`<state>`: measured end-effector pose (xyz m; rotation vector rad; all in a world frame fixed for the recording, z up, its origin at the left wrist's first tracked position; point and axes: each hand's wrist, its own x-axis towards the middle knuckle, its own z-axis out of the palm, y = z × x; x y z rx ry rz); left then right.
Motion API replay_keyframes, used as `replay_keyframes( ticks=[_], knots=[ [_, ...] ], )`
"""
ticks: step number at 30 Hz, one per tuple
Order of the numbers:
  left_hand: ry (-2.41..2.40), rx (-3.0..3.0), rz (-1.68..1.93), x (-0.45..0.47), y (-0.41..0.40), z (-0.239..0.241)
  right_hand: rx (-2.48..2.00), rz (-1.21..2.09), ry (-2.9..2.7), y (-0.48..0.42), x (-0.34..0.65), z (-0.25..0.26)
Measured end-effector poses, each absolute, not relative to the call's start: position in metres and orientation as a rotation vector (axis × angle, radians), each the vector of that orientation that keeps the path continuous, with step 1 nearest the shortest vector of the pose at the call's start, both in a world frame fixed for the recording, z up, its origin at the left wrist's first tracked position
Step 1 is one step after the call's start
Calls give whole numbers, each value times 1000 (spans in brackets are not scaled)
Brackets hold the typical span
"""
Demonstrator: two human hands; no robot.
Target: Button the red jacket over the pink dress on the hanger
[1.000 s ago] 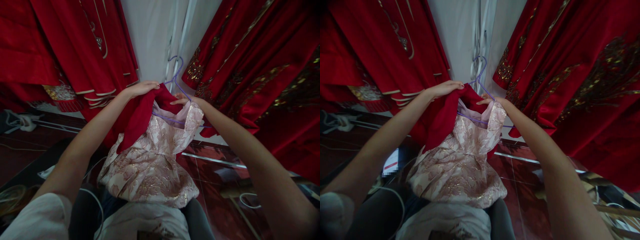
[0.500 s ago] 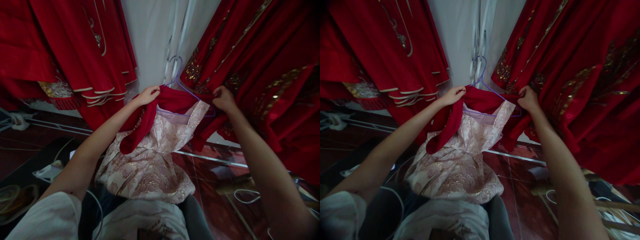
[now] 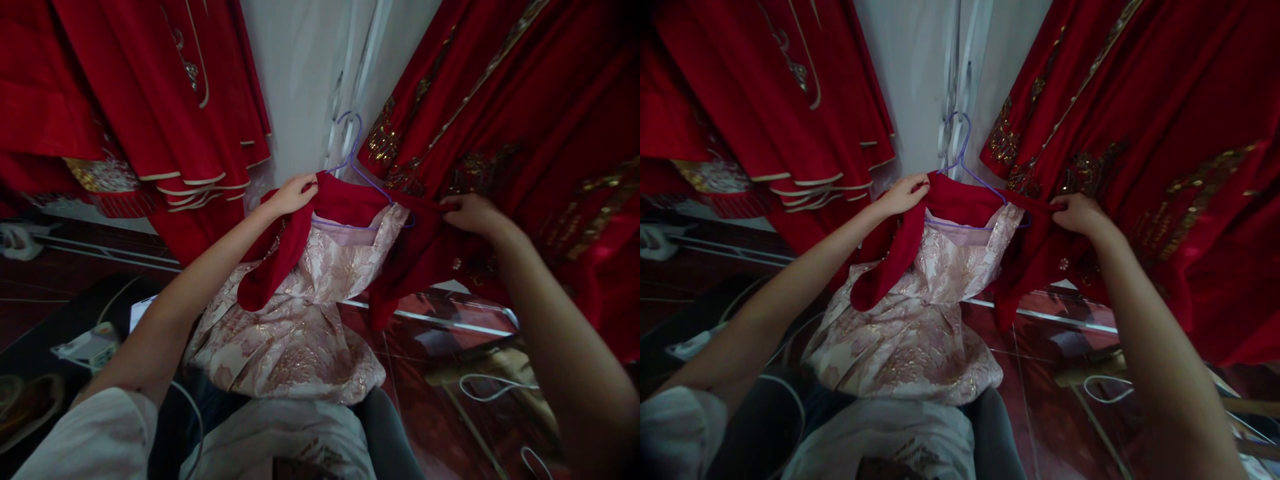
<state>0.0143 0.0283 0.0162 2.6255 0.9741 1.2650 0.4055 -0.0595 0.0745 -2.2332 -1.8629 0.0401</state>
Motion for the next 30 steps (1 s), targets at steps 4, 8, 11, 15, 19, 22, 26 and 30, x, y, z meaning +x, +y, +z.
replay_keyframes(
  ticks=[4,8,11,15,19,22,26,30],
  knots=[
    [1022,2602,1296,21,22,10,-1795,706,-1796,-76,377,48],
    [1086,2537,1287,23,17,2,-1447,126,-1548,-69,314,10],
    [1151,2497,1290,21,17,-2,-1306,279,-1683,-63,258,-9],
    [1143,2483,1267,12,15,-16,-993,592,-1831,-69,198,-23],
    [1061,2515,1170,10,-1,-41,-922,676,-1841,-71,187,-33],
    [1198,2465,1283,18,-24,-56,-990,618,-1805,-60,204,-40],
    [1199,2363,1285,34,-49,-58,-1041,576,-1801,-45,220,-49],
    [1119,2251,1343,42,-52,-60,-903,672,-1714,-44,213,-58]
  ],
)
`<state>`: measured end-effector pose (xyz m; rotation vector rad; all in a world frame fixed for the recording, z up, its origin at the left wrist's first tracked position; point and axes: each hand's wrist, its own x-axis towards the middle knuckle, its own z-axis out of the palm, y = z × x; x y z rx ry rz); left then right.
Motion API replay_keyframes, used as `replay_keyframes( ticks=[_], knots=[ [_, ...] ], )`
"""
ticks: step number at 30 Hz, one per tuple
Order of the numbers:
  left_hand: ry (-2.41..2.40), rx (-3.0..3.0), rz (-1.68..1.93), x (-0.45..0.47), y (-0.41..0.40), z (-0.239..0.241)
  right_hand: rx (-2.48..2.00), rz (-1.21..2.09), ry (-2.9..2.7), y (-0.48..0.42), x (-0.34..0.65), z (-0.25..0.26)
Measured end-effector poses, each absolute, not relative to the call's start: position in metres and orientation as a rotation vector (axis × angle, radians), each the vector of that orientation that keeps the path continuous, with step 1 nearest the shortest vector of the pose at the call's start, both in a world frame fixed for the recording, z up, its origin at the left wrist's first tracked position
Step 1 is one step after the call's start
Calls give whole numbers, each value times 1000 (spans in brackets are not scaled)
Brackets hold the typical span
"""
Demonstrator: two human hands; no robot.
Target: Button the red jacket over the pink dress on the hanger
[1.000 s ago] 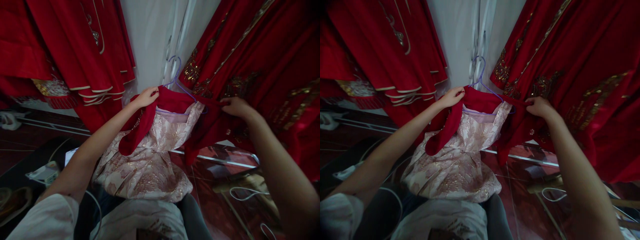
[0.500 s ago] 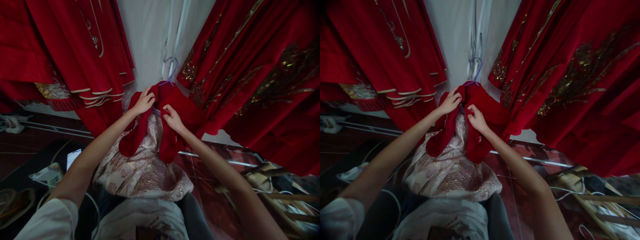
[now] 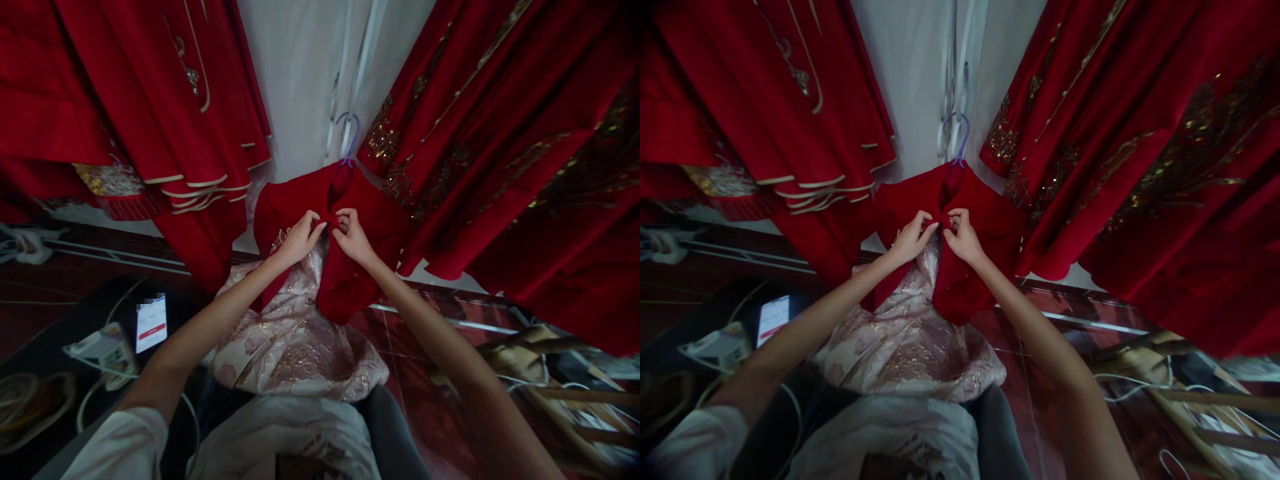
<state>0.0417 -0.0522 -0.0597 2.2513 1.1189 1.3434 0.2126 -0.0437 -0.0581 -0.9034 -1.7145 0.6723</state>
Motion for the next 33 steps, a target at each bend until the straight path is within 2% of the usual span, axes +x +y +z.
replay_keyframes(
  ticks=[14,28,33],
  knots=[
    [1028,1676,1656,38,-48,-76,-877,761,-1622,-63,195,-70],
    [1051,1960,1437,33,-56,-62,-940,558,-1702,-73,197,-56],
    [1095,2110,1406,35,-63,-54,-922,585,-1626,-72,197,-58]
  ],
)
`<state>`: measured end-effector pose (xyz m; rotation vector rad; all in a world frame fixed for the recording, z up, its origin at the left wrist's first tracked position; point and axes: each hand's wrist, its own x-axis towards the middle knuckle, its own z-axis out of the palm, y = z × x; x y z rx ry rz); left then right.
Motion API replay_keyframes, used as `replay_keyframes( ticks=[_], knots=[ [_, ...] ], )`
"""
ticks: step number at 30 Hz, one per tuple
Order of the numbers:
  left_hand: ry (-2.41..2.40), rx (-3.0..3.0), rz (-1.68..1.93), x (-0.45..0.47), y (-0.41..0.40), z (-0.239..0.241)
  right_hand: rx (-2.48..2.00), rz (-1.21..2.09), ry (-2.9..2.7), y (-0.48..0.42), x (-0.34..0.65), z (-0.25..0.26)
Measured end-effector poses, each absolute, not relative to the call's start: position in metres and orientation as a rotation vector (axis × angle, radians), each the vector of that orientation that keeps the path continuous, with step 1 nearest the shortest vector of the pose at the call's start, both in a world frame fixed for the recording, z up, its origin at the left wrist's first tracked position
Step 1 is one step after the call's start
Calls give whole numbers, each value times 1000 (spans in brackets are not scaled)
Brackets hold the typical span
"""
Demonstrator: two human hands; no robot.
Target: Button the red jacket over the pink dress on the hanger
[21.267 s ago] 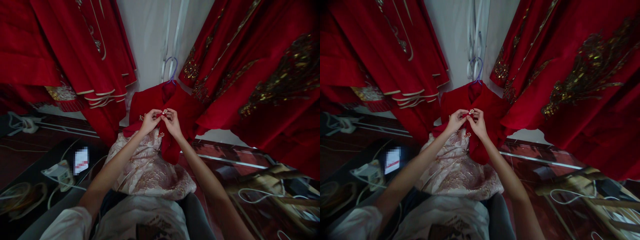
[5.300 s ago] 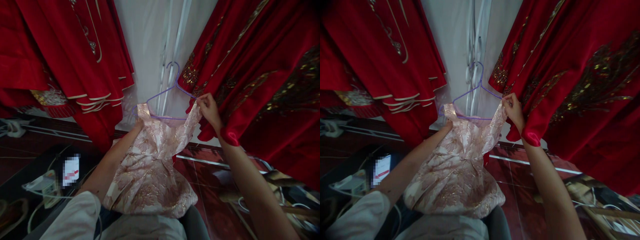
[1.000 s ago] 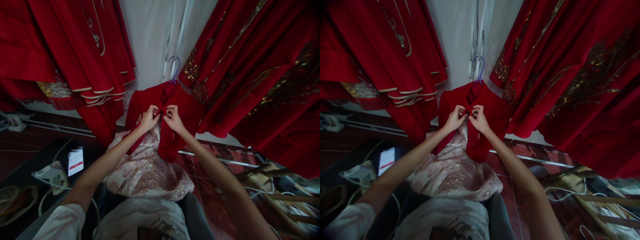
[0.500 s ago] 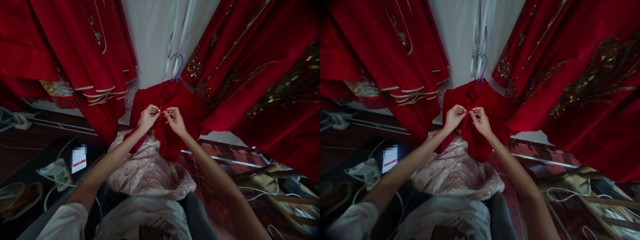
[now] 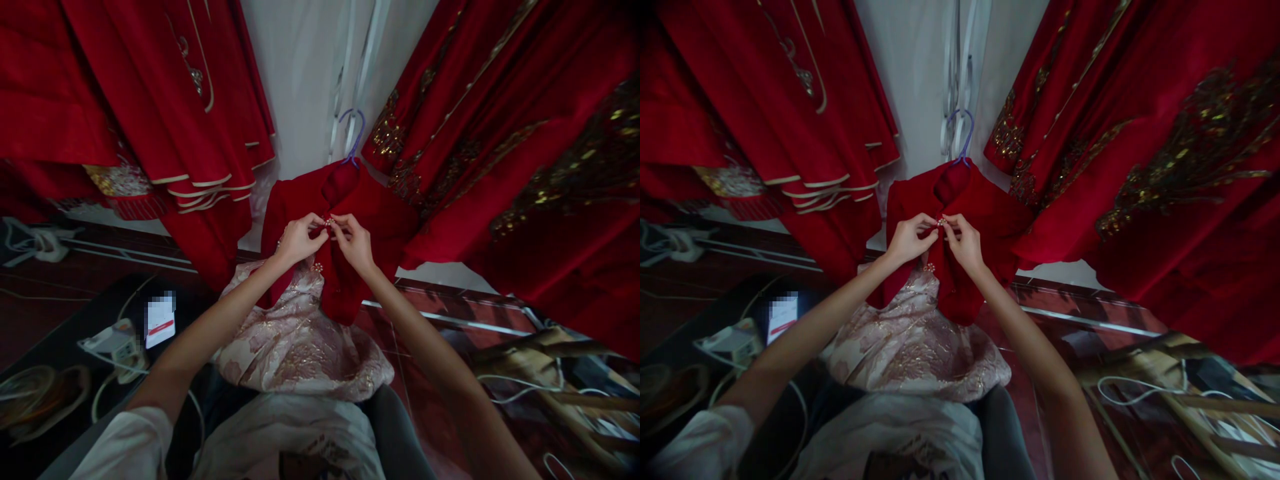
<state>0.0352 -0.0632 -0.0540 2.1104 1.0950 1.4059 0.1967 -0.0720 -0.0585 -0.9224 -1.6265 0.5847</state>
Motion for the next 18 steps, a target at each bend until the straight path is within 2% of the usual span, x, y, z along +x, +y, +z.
replay_keyframes(
  ticks=[14,18],
  knots=[
    [1052,2402,1247,34,-57,-41,-929,606,-1667,-68,206,-54],
    [999,2483,1242,38,-58,-41,-936,505,-1707,-66,204,-55]
  ],
)
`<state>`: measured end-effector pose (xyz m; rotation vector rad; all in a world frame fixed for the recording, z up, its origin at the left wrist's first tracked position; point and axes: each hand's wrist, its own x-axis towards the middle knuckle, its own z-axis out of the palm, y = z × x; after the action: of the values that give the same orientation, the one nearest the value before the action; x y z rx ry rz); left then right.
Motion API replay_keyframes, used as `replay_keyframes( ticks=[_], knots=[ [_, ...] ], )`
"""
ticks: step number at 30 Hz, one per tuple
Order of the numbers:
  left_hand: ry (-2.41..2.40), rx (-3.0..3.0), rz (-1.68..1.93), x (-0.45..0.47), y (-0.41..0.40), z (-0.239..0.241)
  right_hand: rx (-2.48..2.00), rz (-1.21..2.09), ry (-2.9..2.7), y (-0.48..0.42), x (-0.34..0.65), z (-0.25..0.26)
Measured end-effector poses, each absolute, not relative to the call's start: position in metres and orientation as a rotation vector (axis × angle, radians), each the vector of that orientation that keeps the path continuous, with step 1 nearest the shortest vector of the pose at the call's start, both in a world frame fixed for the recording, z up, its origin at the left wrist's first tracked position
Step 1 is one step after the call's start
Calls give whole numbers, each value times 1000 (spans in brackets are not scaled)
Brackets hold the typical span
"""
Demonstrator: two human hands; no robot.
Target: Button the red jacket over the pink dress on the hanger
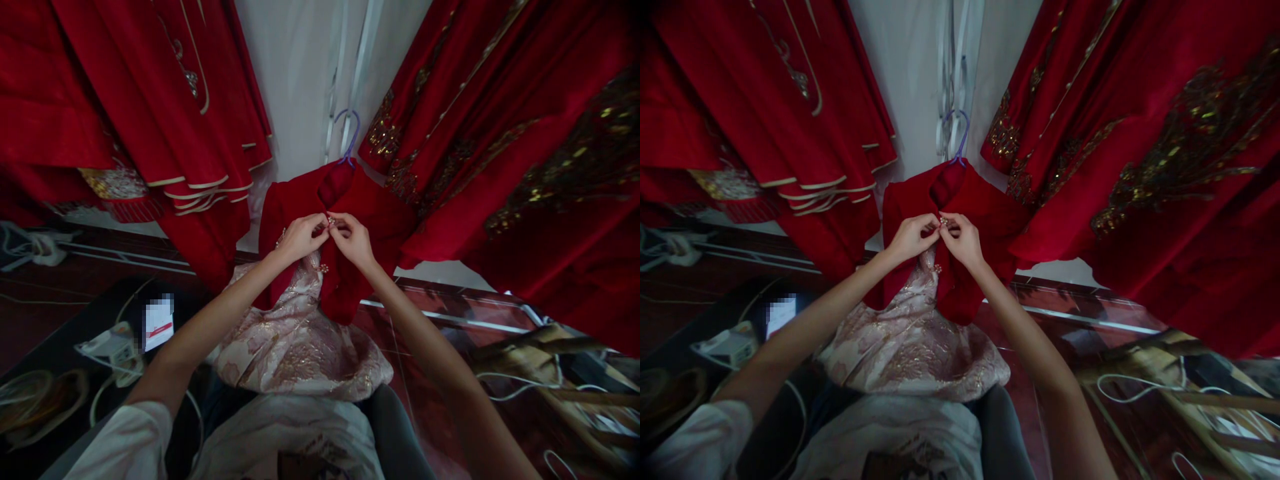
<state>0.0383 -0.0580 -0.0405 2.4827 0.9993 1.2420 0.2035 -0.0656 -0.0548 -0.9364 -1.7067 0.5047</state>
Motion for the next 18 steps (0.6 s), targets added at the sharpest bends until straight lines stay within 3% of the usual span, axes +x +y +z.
replay_keyframes(
  ticks=[4,11,18],
  knots=[
    [1008,2518,1248,36,-60,-54,-948,362,-1819,-67,207,-64],
    [1433,2554,859,6,-54,-85,-1080,282,-2086,-68,239,-101],
    [1082,2514,781,26,-66,-91,-1152,300,-2114,-41,258,-122]
  ],
)
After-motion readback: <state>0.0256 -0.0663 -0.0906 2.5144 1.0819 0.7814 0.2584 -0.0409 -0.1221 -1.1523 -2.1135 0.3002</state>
